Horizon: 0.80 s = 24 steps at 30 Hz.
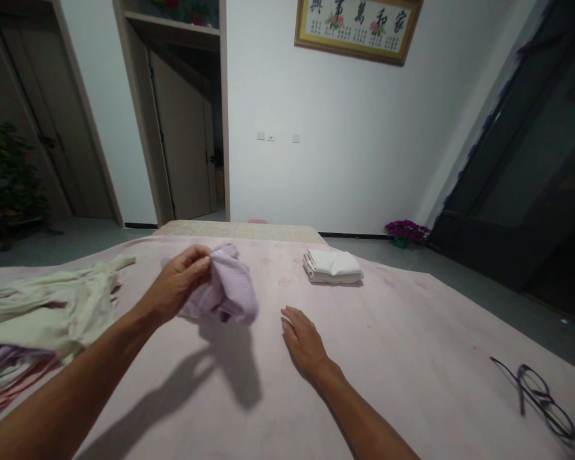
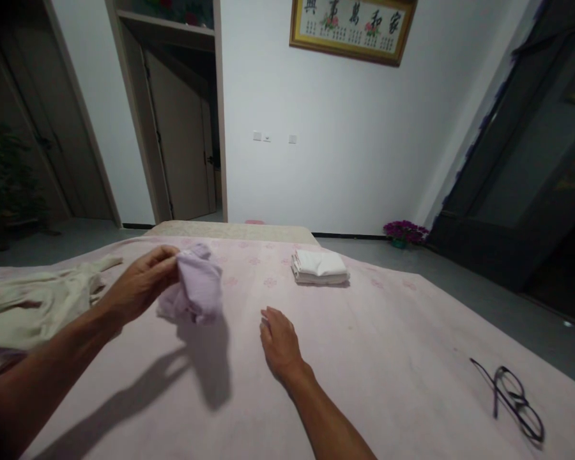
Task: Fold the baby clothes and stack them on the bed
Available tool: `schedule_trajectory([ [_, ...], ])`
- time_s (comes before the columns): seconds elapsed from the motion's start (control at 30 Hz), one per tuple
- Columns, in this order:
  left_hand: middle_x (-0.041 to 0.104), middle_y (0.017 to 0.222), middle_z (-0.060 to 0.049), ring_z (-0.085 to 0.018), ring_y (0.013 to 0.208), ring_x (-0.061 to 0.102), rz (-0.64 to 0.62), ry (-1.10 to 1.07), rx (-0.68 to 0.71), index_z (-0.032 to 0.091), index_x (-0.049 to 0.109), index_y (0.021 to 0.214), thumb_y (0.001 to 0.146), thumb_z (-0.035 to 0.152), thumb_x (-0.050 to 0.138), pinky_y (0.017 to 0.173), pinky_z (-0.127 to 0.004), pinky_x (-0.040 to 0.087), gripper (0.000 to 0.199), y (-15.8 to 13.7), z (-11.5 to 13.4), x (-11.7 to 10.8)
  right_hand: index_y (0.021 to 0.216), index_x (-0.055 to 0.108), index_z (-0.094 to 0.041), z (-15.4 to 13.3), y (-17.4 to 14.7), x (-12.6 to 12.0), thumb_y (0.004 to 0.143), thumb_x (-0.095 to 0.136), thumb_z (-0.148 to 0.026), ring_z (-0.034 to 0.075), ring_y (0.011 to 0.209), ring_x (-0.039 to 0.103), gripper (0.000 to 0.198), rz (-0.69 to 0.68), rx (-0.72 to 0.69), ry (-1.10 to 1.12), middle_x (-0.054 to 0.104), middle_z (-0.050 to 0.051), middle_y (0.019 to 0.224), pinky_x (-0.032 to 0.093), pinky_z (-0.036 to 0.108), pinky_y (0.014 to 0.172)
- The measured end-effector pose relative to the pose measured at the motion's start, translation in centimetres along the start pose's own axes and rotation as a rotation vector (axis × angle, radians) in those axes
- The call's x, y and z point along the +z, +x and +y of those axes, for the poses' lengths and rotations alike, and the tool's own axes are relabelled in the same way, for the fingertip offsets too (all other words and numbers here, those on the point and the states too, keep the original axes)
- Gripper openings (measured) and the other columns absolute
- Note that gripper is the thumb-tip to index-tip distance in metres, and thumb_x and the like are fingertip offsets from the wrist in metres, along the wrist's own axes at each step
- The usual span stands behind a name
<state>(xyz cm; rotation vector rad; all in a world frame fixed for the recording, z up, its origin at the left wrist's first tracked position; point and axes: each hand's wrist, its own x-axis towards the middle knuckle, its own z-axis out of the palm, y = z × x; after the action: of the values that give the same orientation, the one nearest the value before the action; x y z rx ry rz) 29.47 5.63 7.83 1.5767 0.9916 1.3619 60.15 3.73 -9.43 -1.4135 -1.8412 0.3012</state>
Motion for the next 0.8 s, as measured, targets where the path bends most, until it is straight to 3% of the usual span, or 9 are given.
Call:
schedule_trajectory([
  [0.1, 0.071, 0.104, -0.006, -0.022, 0.099, 0.066, -0.33, 0.17, -0.022, 0.021, 0.065, 0.1, 0.083, 0.045, 0.065, 0.089, -0.034, 0.052, 0.029, -1.7, -0.8, 2.7, 0.121, 0.065, -0.018, 1.8, 1.0, -0.8, 0.092, 0.042, -0.041, 0.024, 0.117, 0.06, 0.043, 0.22, 0.225, 0.341, 0.066, 0.012, 0.126, 0.044, 0.042, 0.105],
  [0.2, 0.072, 0.107, -0.006, -0.025, 0.104, 0.067, -0.381, 0.396, -0.039, 0.023, 0.068, 0.099, 0.084, 0.047, 0.061, 0.092, -0.035, 0.051, 0.028, -3.0, -3.8, 2.6, 0.116, 0.065, -0.017, 3.3, 1.6, -1.6, 0.088, 0.044, -0.054, 0.025, 0.102, 0.066, 0.051, 0.319, 0.372, 0.592, 0.07, 0.014, 0.114, 0.051, 0.042, 0.094],
  [0.33, 0.071, 0.115, -0.005, -0.027, 0.111, 0.065, -0.421, 0.567, -0.033, 0.027, 0.069, 0.107, 0.084, 0.046, 0.063, 0.097, -0.037, 0.05, 0.031, -4.5, -8.2, 1.2, 0.115, 0.065, -0.018, 3.2, 1.6, -1.9, 0.087, 0.049, -0.059, 0.023, 0.095, 0.066, 0.053, 0.204, 0.342, 0.635, 0.071, 0.011, 0.11, 0.053, 0.037, 0.085],
  [0.47, 0.061, 0.136, -0.009, -0.029, 0.125, 0.056, -0.518, 0.665, 0.137, 0.03, 0.061, 0.127, 0.08, 0.038, 0.069, 0.107, -0.042, 0.044, 0.048, -6.1, -11.1, 2.4, 0.113, 0.069, -0.02, 2.0, 1.6, -1.7, 0.082, 0.06, -0.049, 0.023, 0.097, 0.064, 0.043, 0.045, 0.257, 0.444, 0.071, 0.007, 0.11, 0.051, 0.037, 0.089],
  [0.53, 0.057, 0.141, -0.011, -0.031, 0.131, 0.051, -0.532, 0.729, 0.255, 0.029, 0.061, 0.128, 0.076, 0.03, 0.071, 0.11, -0.046, 0.041, 0.052, -6.6, -12.2, 3.9, 0.107, 0.071, -0.02, 1.7, 1.6, -1.6, 0.079, 0.064, -0.043, 0.023, 0.097, 0.064, 0.037, 0.006, 0.228, 0.412, 0.073, 0.006, 0.106, 0.049, 0.039, 0.092],
  [0.63, 0.065, 0.128, -0.011, -0.031, 0.125, 0.055, -0.528, 0.781, 0.321, 0.025, 0.067, 0.106, 0.075, 0.017, 0.062, 0.105, -0.046, 0.043, 0.032, -6.8, -13.0, 6.2, 0.099, 0.072, -0.019, 1.6, 1.6, -1.8, 0.078, 0.066, -0.043, 0.023, 0.094, 0.066, 0.032, 0.012, 0.225, 0.568, 0.074, 0.006, 0.098, 0.05, 0.039, 0.09],
  [0.7, 0.07, 0.109, -0.009, -0.027, 0.107, 0.063, -0.467, 0.744, 0.247, 0.024, 0.064, 0.094, 0.078, 0.016, 0.055, 0.094, -0.041, 0.049, 0.02, -6.5, -12.5, 7.0, 0.095, 0.071, -0.019, 1.6, 1.6, -1.9, 0.074, 0.07, -0.045, 0.023, 0.09, 0.066, 0.033, 0.086, 0.25, 0.705, 0.074, 0.006, 0.093, 0.052, 0.038, 0.086],
  [0.8, 0.07, 0.092, -0.004, -0.024, 0.088, 0.065, -0.26, 0.583, 0.077, 0.024, 0.06, 0.092, 0.088, 0.029, 0.048, 0.08, -0.035, 0.05, 0.014, -5.7, -10.8, 6.8, 0.096, 0.068, -0.019, 1.7, 1.6, -2.2, 0.069, 0.074, -0.044, 0.021, 0.084, 0.066, 0.037, 0.269, 0.336, 0.905, 0.073, 0.004, 0.089, 0.053, 0.034, 0.079],
])
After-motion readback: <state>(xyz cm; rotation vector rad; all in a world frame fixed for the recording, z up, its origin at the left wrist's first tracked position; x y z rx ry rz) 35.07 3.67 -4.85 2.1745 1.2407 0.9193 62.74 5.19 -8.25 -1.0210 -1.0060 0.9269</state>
